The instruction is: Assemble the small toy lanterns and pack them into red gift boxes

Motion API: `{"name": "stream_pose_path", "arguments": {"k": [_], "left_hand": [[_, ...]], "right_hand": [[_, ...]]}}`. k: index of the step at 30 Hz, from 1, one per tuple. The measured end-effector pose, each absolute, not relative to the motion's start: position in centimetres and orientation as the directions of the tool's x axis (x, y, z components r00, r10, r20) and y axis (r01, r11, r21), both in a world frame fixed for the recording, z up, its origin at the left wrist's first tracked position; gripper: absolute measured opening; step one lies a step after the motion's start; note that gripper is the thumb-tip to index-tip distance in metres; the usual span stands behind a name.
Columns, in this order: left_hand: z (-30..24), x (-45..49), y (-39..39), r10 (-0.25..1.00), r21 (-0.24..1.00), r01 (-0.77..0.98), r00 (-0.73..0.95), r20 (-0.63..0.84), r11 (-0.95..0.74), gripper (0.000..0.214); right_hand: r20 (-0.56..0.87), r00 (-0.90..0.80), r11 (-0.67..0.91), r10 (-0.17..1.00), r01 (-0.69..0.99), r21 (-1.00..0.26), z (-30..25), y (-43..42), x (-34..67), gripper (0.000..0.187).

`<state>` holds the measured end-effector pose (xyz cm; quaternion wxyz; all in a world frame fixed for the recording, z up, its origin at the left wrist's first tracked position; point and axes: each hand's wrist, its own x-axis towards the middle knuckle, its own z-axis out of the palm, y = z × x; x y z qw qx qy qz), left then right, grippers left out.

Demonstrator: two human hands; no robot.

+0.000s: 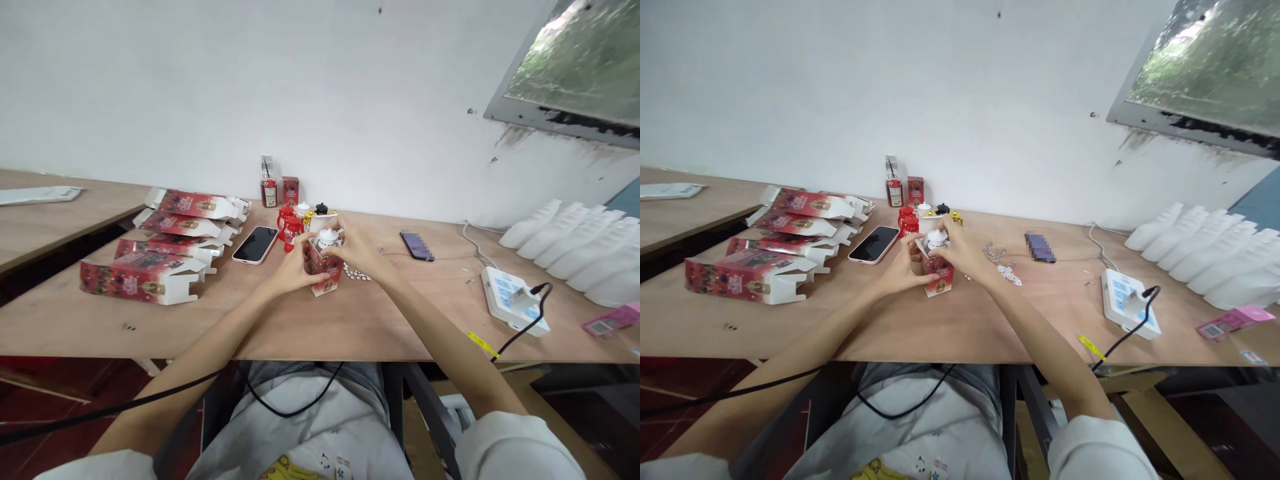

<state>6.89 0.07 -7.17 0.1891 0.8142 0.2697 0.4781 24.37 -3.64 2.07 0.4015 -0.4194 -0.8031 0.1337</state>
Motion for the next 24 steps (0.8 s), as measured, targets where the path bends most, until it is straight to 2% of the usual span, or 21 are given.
{"name": "stream_pose_path", "arguments": {"k": [5, 10, 13, 16, 19, 20, 22, 24], "left_hand": [[-6.7, 6.8, -0.2, 0.615, 0.567, 0.25, 0.426, 0.664, -0.785, 0.096], [-5.9, 6.7, -0.6, 0.575, 0.518, 0.267, 0.515, 0.636, -0.813, 0.093], [-5.6, 6.5, -0.8, 0.571, 0.489, 0.308, 0.559, 0.601, -0.816, 0.085], [-5.5, 6.4, -0.9, 0.573, 0.496, 0.304, 0.562, 0.596, -0.813, 0.081], [-5.4, 6.3, -0.9, 0.575, 0.505, 0.293, 0.552, 0.604, -0.812, 0.074], [-5.4, 6.3, -0.8, 0.57, 0.502, 0.288, 0.546, 0.613, -0.816, 0.073], [-5.3, 6.2, -0.7, 0.548, 0.492, 0.262, 0.54, 0.639, -0.831, 0.074], [-5.2, 6.1, -0.6, 0.52, 0.484, 0.223, 0.544, 0.659, -0.846, 0.075]], "right_hand": [[0.476, -0.372, 0.598, 0.797, 0.602, -0.53, 2.1, -3.6, 24.3, 0.013], [0.416, -0.43, 0.596, 0.802, 0.629, -0.499, 2.4, -3.7, 24.7, 0.005], [0.396, -0.483, 0.622, 0.781, 0.54, -0.566, 2.4, -3.6, 25.1, 0.011], [0.488, -0.389, 0.621, 0.781, 0.404, -0.672, 1.8, -3.1, 25.7, 0.019], [0.593, -0.199, 0.625, 0.781, 0.259, -0.736, 0.7, -2.0, 26.4, 0.018], [0.616, -0.137, 0.629, 0.776, 0.244, -0.738, 0.3, -1.7, 26.7, 0.027], [0.632, -0.059, 0.624, 0.773, 0.249, -0.74, -0.4, -1.1, 27.0, 0.06], [0.603, -0.062, 0.601, 0.795, 0.213, -0.771, -1.0, -0.7, 27.0, 0.083]]}}
